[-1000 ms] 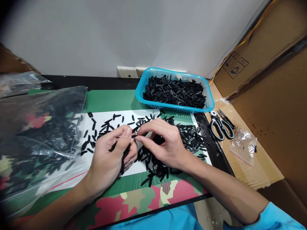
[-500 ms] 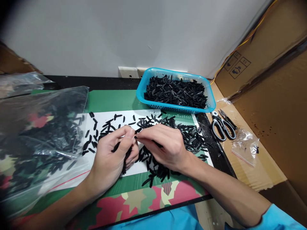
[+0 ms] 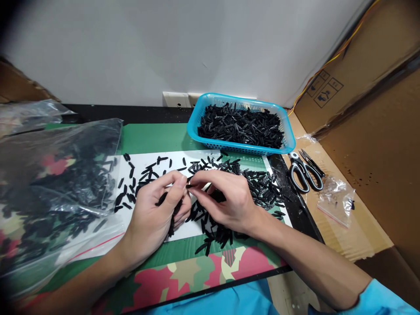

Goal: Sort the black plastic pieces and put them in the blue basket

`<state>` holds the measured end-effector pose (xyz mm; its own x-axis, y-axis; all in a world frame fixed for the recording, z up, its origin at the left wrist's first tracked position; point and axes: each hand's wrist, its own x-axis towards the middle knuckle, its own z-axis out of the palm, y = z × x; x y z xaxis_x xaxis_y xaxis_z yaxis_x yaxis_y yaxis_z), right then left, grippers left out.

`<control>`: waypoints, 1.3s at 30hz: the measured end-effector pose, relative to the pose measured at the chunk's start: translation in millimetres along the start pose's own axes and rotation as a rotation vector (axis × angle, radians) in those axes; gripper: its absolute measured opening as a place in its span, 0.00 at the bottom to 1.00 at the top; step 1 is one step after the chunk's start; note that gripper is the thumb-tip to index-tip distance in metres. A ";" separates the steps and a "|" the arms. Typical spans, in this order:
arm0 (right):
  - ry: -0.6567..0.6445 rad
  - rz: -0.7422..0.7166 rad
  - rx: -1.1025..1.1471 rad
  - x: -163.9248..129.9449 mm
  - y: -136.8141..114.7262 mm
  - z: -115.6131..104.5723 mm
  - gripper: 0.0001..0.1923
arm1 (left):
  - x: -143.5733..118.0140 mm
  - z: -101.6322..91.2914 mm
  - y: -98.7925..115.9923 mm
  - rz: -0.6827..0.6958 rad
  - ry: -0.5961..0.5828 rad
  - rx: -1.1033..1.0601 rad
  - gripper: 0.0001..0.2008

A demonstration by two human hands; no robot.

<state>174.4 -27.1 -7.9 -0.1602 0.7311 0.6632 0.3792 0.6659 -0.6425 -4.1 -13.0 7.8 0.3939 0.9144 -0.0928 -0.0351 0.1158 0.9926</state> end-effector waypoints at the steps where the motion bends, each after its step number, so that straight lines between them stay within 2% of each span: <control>1: 0.012 0.042 0.029 -1.3 -0.6 1.0 0.14 | 0.1 0.3 0.0 -0.007 -0.002 -0.012 0.18; 6: 0.060 0.214 0.247 -4.2 -2.4 5.4 0.17 | 0.9 1.4 0.7 -0.046 -0.020 -0.084 0.19; 17: 0.112 0.378 0.494 3.4 -4.9 4.9 0.16 | 1.5 -0.1 4.1 -0.088 0.020 -0.208 0.20; 28: 0.128 0.351 0.408 1.1 -4.1 4.5 0.16 | -1.8 -0.8 0.6 0.000 0.062 -0.058 0.18; 39: 0.141 0.300 0.335 0.0 -4.3 4.0 0.15 | -2.0 -0.3 0.5 0.012 0.056 -0.048 0.18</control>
<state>169.1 -29.3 -6.7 0.0458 0.8869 0.4597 0.0709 0.4561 -0.8871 -5.1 -14.7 8.5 0.3414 0.9359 -0.0863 -0.0838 0.1217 0.9890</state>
